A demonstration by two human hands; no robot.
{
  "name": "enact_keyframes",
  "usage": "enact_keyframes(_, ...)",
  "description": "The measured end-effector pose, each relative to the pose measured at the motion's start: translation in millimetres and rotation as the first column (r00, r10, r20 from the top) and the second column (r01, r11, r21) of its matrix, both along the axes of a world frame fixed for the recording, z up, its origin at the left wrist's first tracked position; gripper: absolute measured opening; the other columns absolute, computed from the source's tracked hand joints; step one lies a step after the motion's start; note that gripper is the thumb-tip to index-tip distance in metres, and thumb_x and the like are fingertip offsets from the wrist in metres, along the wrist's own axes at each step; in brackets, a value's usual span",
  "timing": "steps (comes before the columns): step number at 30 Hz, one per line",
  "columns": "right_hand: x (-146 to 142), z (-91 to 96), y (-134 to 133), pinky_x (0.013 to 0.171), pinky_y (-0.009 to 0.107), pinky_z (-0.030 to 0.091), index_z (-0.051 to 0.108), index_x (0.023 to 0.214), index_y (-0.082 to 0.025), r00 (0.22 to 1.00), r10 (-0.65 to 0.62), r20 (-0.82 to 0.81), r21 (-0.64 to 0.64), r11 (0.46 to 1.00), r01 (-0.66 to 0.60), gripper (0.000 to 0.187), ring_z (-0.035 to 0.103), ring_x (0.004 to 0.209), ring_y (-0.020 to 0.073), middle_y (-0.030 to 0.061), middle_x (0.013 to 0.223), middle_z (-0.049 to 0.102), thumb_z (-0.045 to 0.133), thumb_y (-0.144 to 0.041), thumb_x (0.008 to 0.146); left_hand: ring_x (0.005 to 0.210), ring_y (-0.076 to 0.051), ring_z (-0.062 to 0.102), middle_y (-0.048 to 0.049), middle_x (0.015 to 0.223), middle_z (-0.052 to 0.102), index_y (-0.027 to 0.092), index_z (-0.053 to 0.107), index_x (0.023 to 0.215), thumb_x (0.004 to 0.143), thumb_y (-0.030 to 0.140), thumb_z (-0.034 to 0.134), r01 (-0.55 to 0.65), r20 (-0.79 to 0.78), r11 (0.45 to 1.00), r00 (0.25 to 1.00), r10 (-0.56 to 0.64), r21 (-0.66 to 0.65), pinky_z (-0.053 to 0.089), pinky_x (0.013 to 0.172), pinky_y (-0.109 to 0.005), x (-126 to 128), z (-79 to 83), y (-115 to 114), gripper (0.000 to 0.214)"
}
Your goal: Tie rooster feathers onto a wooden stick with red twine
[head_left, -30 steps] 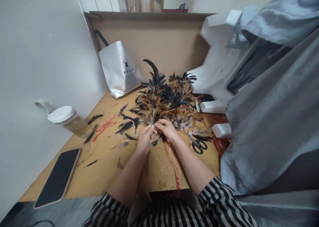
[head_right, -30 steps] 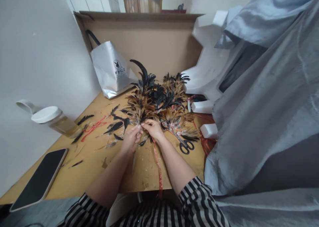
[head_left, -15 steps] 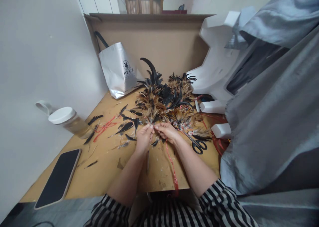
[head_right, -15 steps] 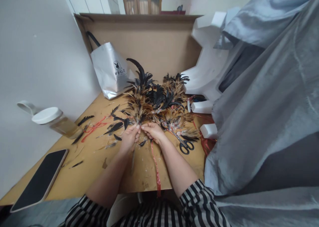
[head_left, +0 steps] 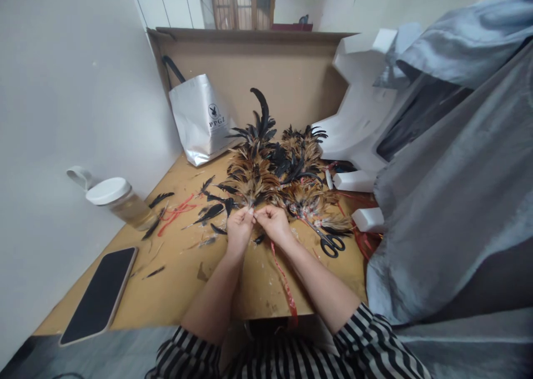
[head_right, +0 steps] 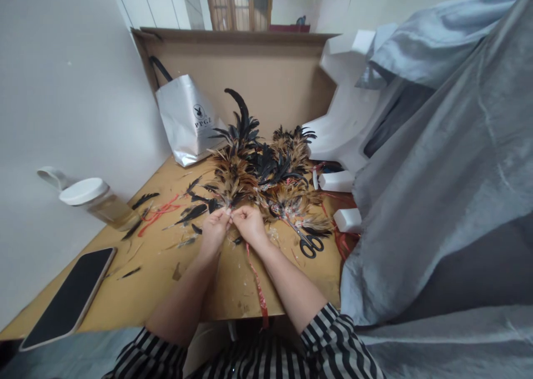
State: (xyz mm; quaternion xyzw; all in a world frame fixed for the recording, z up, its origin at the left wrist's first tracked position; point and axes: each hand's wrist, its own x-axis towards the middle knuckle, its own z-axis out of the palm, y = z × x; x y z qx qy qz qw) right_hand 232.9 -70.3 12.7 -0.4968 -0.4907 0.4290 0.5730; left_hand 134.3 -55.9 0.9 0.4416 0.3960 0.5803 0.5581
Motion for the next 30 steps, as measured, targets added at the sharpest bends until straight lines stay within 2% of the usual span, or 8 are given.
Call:
enact_keyframes(5,-2,0.4,3,0.052,0.024,0.037,0.061,0.054,-0.016,0.995,0.023,-0.097,-0.014,1.000,-0.024,0.022,0.048,0.049,0.0109,0.0023,0.056,0.062,0.063,-0.036,0.064,0.054,-0.010,0.044,0.0017,0.054,0.050,0.016,0.056,0.056,0.071,0.027,0.061,-0.066,-0.162,0.987,0.983,0.089,0.145,0.036,0.057,-0.020,-5,3.6,-1,0.019)
enact_keyframes(8,-1,-2.3,7,0.052,0.024,0.039,0.061,0.054,-0.016,0.993,-0.010,-0.118,-0.061,0.998,0.003,0.023,0.049,0.049,0.0115,0.0021,0.055,0.062,0.066,-0.038,0.061,0.068,-0.015,0.052,-0.0016,0.067,0.060,0.017,0.064,0.072,0.071,0.022,0.060,-0.076,-0.256,0.973,0.958,0.132,0.216,0.041,0.068,-0.023,-5,3.3,-3,0.006)
enact_keyframes(11,1,-5.3,10,0.050,0.024,0.039,0.062,0.056,-0.016,0.989,-0.054,-0.136,-0.095,0.995,0.042,0.023,0.050,0.049,0.0119,0.0014,0.055,0.062,0.069,-0.038,0.057,0.080,-0.020,0.056,-0.0047,0.081,0.065,0.019,0.066,0.090,0.072,0.021,0.059,-0.079,-0.330,0.963,0.929,0.165,0.259,0.043,0.075,-0.028,-4,2.3,-6,0.020)
enact_keyframes(18,1,-5.3,8,0.046,0.023,0.037,0.063,0.058,-0.015,0.987,-0.083,-0.135,-0.124,0.990,0.066,0.025,0.047,0.045,0.0102,0.0005,0.052,0.060,0.070,-0.040,0.056,0.097,-0.027,0.054,-0.0115,0.094,0.062,0.020,0.067,0.097,0.071,0.022,0.060,-0.147,-0.419,0.927,0.860,0.292,0.344,0.037,0.092,-0.037,1,5.2,-16,0.027)
enact_keyframes(27,-1,3.3,2,0.045,0.023,0.036,0.063,0.057,-0.015,0.978,-0.090,-0.190,-0.144,0.988,0.063,0.027,0.047,0.044,0.0104,0.0006,0.052,0.059,0.072,-0.040,0.055,0.090,-0.025,0.054,-0.0090,0.085,0.056,0.018,0.066,0.101,0.068,0.017,0.059,-0.131,-0.461,0.912,0.829,0.315,0.388,0.040,0.089,-0.037,4,8.2,-21,0.034)
enact_keyframes(30,-1,2.8,4,0.046,0.023,0.037,0.062,0.057,-0.015,0.970,-0.109,-0.217,-0.143,0.987,0.078,0.024,0.048,0.045,0.0104,0.0007,0.052,0.060,0.072,-0.037,0.054,0.089,-0.024,0.054,-0.0083,0.085,0.057,0.019,0.066,0.103,0.067,0.017,0.061,-0.118,-0.453,0.919,0.841,0.294,0.376,0.041,0.087,-0.036,5,6.2,-19,0.036)
